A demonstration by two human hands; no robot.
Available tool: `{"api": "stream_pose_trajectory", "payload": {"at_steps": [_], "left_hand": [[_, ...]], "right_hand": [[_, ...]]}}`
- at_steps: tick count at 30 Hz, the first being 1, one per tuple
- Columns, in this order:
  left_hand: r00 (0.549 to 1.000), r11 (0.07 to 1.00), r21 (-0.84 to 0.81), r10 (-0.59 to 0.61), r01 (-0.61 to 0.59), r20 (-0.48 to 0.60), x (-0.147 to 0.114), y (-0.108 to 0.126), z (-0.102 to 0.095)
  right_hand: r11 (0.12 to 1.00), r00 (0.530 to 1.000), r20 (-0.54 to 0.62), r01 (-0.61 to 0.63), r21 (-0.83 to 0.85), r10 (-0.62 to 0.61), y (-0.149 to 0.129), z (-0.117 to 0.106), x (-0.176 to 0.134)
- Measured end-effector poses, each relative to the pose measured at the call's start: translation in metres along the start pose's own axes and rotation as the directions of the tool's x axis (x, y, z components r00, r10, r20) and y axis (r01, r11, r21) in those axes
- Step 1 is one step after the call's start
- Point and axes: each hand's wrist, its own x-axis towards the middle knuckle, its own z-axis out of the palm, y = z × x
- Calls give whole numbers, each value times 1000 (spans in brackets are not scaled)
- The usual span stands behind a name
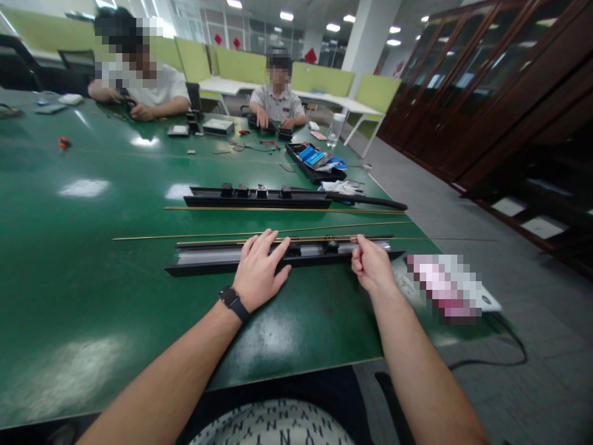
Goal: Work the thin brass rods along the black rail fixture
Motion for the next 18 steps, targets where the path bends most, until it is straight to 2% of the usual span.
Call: {"api": "stream_pose_trajectory", "payload": {"at_steps": [7, 18], "left_hand": [[1000, 1000, -17, 2, -2, -7, 0, 0, 0], [1000, 1000, 1, 7, -7, 0, 0, 0, -1]], "right_hand": [[1000, 1000, 24, -6, -24, 7, 1, 0, 0], [1000, 999, -40, 10, 23, -9, 1, 0, 3]]}}
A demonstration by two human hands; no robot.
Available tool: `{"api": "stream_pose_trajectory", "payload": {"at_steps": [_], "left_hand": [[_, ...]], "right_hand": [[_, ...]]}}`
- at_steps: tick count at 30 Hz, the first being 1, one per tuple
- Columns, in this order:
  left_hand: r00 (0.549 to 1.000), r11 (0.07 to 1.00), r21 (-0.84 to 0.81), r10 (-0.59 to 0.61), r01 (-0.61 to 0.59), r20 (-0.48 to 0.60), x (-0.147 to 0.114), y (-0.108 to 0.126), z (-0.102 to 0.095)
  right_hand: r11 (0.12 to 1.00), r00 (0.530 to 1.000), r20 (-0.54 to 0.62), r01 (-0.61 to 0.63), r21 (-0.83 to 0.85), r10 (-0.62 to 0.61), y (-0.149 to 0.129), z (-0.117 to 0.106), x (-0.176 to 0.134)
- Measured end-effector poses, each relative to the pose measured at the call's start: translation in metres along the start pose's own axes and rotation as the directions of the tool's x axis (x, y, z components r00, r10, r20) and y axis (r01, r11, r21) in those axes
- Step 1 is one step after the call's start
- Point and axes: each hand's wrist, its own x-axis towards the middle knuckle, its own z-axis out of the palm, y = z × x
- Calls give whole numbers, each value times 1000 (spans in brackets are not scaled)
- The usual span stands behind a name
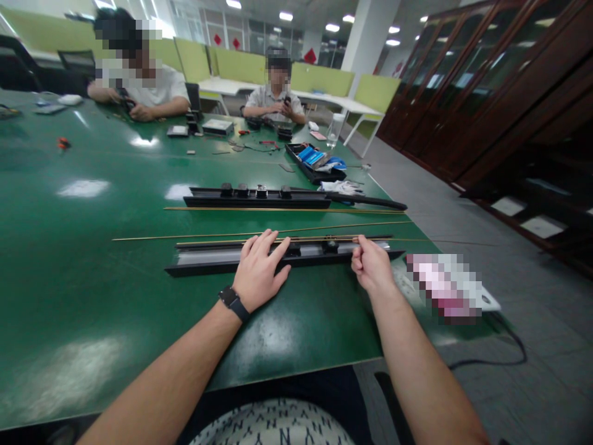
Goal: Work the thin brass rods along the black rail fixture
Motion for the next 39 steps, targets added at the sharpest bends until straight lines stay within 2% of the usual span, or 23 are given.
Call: {"api": "stream_pose_trajectory", "payload": {"at_steps": [9, 26, 39], "left_hand": [[1000, 1000, -2, -3, 3, 0, 0, -1, 0], [1000, 1000, 4, -1, 1, 1, 0, 0, 2], [1000, 1000, -14, -3, 3, -17, 0, -1, 2]], "right_hand": [[999, 999, 49, -17, -43, 19, -1, 1, -2], [1000, 1000, -15, -1, 15, 2, 2, -1, 2], [999, 998, 66, -1, -50, 4, 1, -2, -2]]}}
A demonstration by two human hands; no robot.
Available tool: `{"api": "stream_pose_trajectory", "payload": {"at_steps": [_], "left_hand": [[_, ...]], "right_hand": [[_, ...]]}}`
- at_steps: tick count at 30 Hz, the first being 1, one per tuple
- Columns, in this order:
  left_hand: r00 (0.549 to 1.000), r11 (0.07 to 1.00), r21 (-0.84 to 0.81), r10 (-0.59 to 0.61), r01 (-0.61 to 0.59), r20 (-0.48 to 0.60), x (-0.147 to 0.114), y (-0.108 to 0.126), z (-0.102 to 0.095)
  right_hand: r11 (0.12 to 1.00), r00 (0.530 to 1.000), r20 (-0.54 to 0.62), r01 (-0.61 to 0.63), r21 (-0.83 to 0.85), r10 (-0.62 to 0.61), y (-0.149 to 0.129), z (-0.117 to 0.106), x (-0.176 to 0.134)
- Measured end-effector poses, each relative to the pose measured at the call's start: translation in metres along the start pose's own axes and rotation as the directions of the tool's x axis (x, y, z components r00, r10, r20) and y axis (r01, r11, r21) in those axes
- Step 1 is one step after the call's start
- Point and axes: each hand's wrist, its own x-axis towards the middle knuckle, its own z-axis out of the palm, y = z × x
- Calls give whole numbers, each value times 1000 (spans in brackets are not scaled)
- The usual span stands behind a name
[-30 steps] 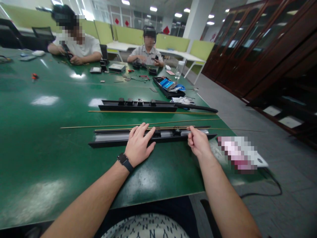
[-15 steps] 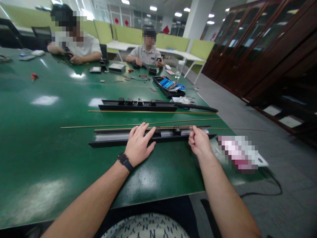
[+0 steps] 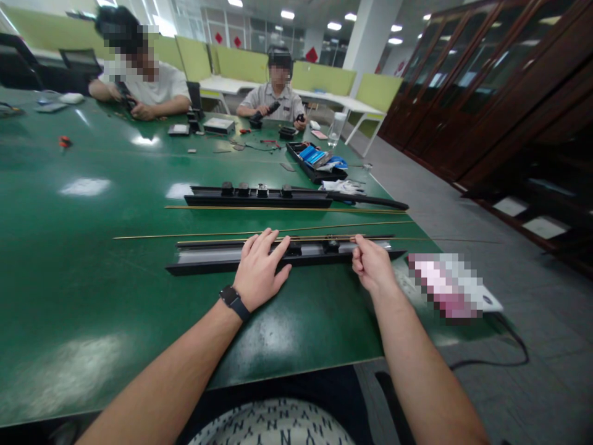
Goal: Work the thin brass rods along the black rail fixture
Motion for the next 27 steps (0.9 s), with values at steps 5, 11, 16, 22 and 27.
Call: {"api": "stream_pose_trajectory", "payload": {"at_steps": [5, 11, 16, 22, 27], "left_hand": [[1000, 1000, 18, 8, -8, 7, 1, 0, 0], [1000, 1000, 16, 9, -9, 7, 0, 0, -1], [1000, 1000, 10, 1, -1, 5, -1, -1, 0], [1000, 1000, 12, 6, -6, 13, 0, -1, -1], [1000, 1000, 13, 3, -3, 16, 0, -1, 0]], "right_hand": [[1000, 1000, 16, -12, -12, 12, -1, 0, 0], [1000, 1000, -15, -19, -9, 19, -3, 1, -1], [1000, 1000, -21, -14, 4, 14, -3, 1, -1], [998, 999, -42, -6, 68, 9, 0, -1, 2], [997, 998, -64, 5, 72, 0, 0, 1, 1]]}}
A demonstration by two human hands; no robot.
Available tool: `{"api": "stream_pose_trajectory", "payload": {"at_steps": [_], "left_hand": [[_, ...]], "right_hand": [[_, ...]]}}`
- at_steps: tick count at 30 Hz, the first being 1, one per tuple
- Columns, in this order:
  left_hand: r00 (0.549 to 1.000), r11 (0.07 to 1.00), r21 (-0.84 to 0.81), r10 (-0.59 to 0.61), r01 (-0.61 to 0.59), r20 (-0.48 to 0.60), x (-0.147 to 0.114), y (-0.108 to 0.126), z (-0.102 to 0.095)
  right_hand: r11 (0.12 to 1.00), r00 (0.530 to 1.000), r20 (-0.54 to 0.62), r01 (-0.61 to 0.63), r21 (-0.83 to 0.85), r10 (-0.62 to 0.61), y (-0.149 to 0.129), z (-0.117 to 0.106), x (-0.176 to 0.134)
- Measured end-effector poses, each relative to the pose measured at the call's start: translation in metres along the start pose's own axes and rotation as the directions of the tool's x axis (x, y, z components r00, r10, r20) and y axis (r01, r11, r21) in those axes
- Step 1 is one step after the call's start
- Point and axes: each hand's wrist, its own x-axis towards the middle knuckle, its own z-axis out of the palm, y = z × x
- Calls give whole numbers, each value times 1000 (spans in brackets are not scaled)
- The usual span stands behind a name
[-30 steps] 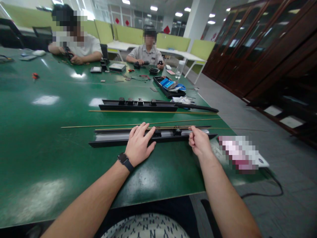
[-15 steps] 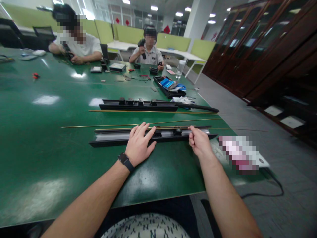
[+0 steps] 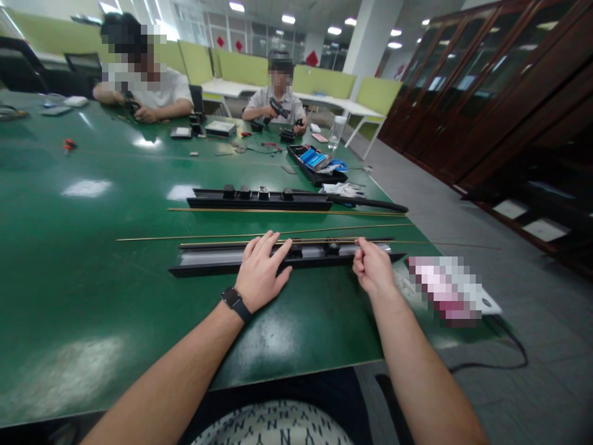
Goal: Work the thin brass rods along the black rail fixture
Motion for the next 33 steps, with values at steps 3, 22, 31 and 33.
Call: {"api": "stream_pose_trajectory", "payload": {"at_steps": [3, 22, 31, 33], "left_hand": [[1000, 1000, -3, 1, -1, -1, 0, 0, -1], [1000, 1000, -6, -1, 1, 3, 1, 2, -2], [1000, 1000, -21, -8, 8, 10, 1, 2, -3], [1000, 1000, -20, -8, 8, 8, 1, 2, -3]], "right_hand": [[1000, 1000, -7, -2, 2, 2, -1, 1, -1], [1000, 1000, -6, -1, -8, 0, 1, 0, 0], [1000, 1000, -15, 8, -15, -8, 0, 1, -2], [1000, 1000, -16, 9, -18, -10, 0, 1, -2]]}}
